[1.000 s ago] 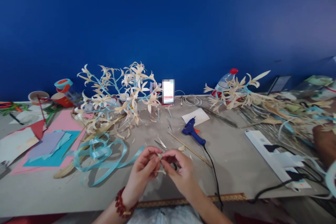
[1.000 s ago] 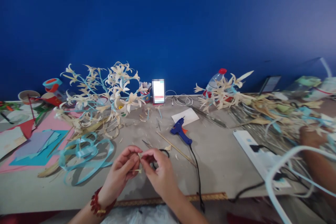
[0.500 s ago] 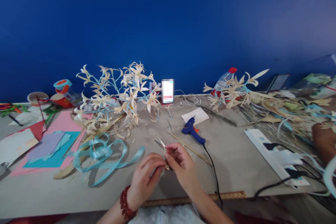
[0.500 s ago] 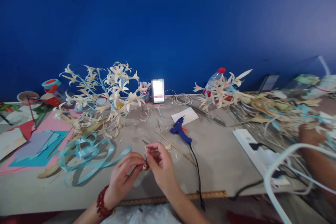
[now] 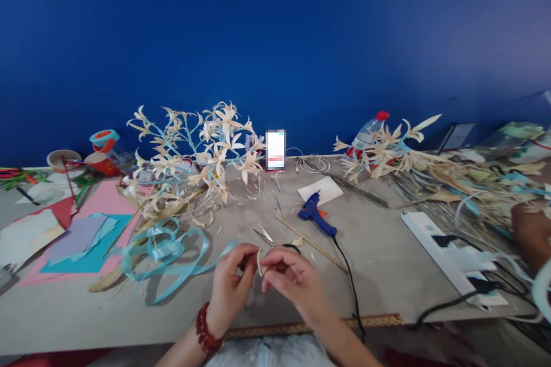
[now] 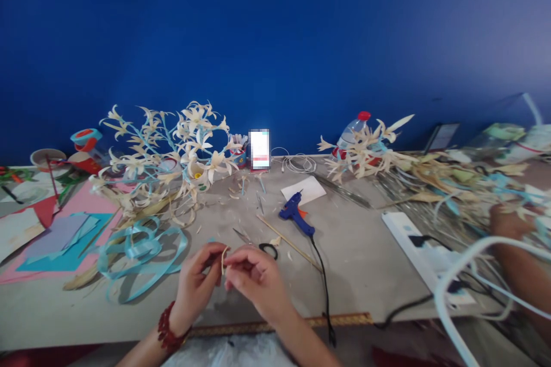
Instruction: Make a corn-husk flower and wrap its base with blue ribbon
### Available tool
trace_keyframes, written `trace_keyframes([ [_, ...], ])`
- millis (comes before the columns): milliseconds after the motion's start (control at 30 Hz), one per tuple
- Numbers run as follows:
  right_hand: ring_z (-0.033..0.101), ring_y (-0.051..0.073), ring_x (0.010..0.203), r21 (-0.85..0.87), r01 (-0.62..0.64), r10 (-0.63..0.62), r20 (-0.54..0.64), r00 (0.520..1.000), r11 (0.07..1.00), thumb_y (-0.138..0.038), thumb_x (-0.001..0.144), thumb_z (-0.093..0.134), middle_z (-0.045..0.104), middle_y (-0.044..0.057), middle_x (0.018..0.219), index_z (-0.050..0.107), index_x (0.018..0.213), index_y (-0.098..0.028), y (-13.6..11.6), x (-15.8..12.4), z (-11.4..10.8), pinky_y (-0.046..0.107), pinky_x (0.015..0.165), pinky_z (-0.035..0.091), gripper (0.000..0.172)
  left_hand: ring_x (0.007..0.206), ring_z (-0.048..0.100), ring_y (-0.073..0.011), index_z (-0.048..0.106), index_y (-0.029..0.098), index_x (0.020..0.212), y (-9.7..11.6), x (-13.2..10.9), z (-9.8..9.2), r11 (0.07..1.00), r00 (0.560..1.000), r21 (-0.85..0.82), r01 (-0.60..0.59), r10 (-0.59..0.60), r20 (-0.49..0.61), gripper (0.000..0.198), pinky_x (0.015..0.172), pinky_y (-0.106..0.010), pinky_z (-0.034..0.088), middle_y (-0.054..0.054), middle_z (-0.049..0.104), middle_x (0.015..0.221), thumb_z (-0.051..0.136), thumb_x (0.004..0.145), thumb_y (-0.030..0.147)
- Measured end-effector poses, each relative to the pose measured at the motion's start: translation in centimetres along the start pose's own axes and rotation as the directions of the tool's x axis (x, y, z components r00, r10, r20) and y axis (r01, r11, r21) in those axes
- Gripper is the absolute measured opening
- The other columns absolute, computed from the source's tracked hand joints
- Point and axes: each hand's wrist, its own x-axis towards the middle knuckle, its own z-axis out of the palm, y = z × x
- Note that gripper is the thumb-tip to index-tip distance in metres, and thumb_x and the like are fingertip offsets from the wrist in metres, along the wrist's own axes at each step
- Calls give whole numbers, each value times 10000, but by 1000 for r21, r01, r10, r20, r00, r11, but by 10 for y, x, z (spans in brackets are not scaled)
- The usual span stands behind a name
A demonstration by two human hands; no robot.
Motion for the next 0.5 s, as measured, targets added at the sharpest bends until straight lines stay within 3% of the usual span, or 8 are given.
trace_keyframes([
  [100, 651, 150, 724, -255, 142, -150, -13, 989, 957, -233, 814, 693, 649, 35, 905, 699, 925, -217, -5, 1, 1, 253, 656, 544, 112, 584, 599, -148, 705, 204, 912, 4, -1, 0, 997, 997, -63, 41, -37, 67, 128, 517, -229, 450, -43, 670, 768, 583, 872, 201],
  [200, 635, 147, 743, -465, 211, -228, 21, 973, 860, -122, 838, 603, 654, 34, 888, 690, 937, -221, -8, 2, 1, 251, 686, 522, 164, 465, 518, -103, 677, 182, 893, 7, 0, 0, 961, 980, -223, 162, -131, 150, 145, 468, -216, 407, -3, 610, 672, 555, 902, 260],
  [333, 612, 150, 710, -543, 226, -213, 87, 973, 809, -82, 820, 560, 639, 21, 804, 671, 881, -212, -10, 3, -1, 248, 652, 496, 182, 480, 495, -94, 659, 158, 885, 6, 3, -3, 879, 950, -386, 279, -194, 247, 194, 518, -225, 410, 17, 563, 622, 575, 904, 332],
  [500, 595, 144, 669, -525, 221, -213, 76, 974, 822, -95, 817, 570, 623, 8, 753, 655, 827, -207, -9, 4, -1, 241, 621, 478, 140, 463, 458, -64, 628, 159, 804, 4, 5, -4, 841, 936, -422, 339, -255, 243, 236, 477, -200, 358, 27, 555, 648, 639, 872, 385],
])
